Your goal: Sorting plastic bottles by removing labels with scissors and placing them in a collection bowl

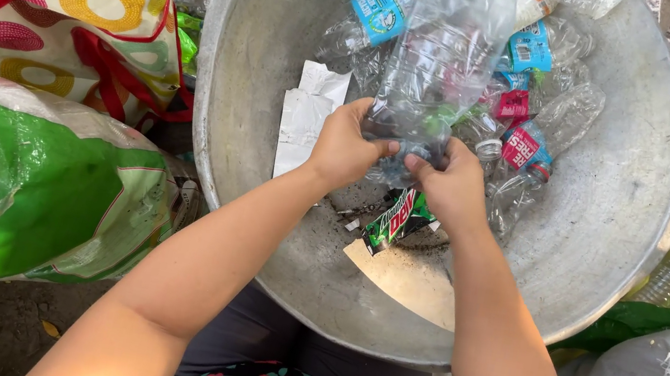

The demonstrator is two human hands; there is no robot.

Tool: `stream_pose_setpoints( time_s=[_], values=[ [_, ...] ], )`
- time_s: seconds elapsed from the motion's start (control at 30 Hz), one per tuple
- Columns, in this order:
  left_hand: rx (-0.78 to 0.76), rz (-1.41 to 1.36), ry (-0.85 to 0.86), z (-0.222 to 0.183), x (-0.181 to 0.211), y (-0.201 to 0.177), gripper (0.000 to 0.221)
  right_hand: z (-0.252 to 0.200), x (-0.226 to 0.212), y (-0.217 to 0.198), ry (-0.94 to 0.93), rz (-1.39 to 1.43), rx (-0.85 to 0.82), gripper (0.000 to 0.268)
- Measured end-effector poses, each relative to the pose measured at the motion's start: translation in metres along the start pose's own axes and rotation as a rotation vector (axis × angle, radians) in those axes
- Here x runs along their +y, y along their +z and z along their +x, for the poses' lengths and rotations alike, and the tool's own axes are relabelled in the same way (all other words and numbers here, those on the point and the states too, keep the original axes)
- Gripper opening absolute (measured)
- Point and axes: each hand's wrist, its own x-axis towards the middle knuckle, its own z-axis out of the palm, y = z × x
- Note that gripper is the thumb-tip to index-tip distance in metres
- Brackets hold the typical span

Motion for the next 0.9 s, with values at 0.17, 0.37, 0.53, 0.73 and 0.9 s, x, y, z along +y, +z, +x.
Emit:
stream_pose_setpoints(
  time_s=[0.17, 0.37, 0.53, 0.73, 0.9],
  values=[
    [-0.134, -0.026, 0.026, -0.009, 0.01, 0.011, 0.042, -0.002, -0.012, -0.019, -0.051, 0.603, -0.182, 0.032],
    [-0.104, 0.159, 0.013, -0.032, 0.02, 0.016, 0.044, 0.019, 0.013, -0.004, -0.06, 0.058, 0.124, 0.005],
    [-0.103, 0.215, -0.024, -0.037, 0.031, 0.009, 0.05, 0.008, -0.002, 0.001, -0.064, -0.022, 0.201, 0.008],
    [-0.132, -0.003, -0.064, -0.021, 0.031, -0.002, 0.066, -0.008, -0.018, -0.022, -0.058, 0.271, -0.037, 0.006],
    [-0.05, -0.149, -0.002, -0.013, 0.022, -0.001, 0.056, -0.01, -0.012, -0.023, -0.013, 0.388, -0.141, 0.016]
  ],
)
